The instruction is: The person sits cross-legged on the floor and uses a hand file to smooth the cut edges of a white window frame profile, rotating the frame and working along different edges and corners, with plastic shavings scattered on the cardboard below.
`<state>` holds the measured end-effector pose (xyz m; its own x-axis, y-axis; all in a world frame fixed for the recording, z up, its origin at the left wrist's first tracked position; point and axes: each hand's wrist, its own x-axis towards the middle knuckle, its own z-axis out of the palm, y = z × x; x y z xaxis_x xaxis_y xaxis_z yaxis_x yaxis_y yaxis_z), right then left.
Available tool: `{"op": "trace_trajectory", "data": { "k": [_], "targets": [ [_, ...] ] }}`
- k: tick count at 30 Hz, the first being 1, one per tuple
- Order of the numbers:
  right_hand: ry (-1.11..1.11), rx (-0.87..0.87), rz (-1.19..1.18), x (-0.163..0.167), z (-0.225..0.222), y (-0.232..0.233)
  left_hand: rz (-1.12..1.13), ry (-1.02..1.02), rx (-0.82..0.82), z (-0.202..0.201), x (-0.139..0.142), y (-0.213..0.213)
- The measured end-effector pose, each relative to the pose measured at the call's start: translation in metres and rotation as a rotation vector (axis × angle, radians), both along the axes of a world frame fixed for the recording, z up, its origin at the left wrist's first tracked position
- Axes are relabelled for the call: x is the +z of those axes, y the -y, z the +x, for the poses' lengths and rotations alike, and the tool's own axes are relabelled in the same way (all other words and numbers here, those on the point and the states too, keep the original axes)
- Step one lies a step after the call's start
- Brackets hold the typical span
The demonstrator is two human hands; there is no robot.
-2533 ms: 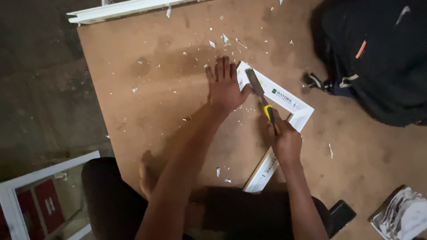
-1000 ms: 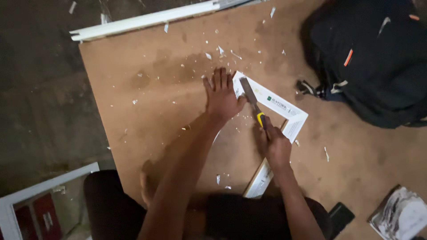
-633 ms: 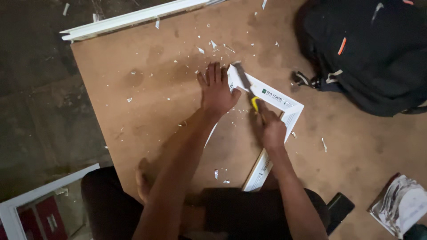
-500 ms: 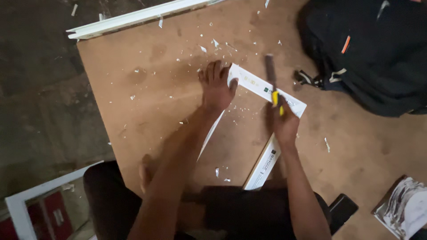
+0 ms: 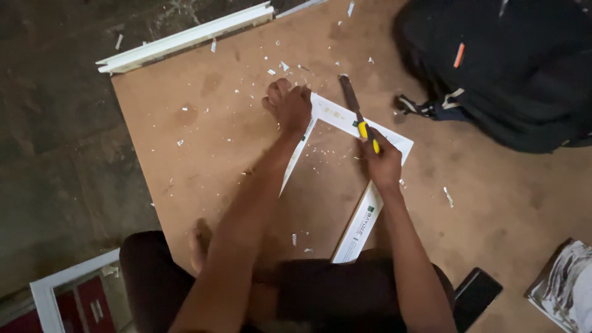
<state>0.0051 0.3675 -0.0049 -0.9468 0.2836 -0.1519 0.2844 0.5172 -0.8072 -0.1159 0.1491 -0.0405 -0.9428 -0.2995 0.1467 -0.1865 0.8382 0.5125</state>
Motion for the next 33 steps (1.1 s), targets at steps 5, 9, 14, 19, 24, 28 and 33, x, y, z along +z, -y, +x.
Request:
{"op": "trace_trajectory", "data": {
  "k": [5, 9, 14, 19, 24, 28, 33],
  "targets": [
    [-0.271, 0.011, -0.148, 0.0, 0.0, -0.009, -0.123, -0.011, -0.181, 0.008, 0.014, 0.003],
    [-0.373, -0.038, -0.229, 0.01, 0.003, -0.015, -0.171, 0.132, -0.147, -0.003, 0.03, 0.001],
    [-0.517, -0.054, -0.21, 0.018, 0.004, -0.017, -0.257, 0.335, -0.132, -0.017, 0.048, 0.006],
    [-0.475, -0.062, -0.253, 0.019, 0.004, -0.017, -0.243, 0.285, -0.242, -0.007, 0.052, 0.008],
    [-0.498, -0.009, -0.222, 0.021, 0.005, -0.014, -0.199, 0.373, -0.255, -0.009, 0.058, 0.008],
    [-0.505, 0.026, -0.19, 0.024, 0.006, -0.013, -0.202, 0.382, -0.233, -0.012, 0.057, 0.006],
    [-0.4, 0.006, -0.116, 0.026, 0.007, -0.011, -0.164, 0.351, -0.284, -0.013, 0.059, 0.011]
  ]
}}
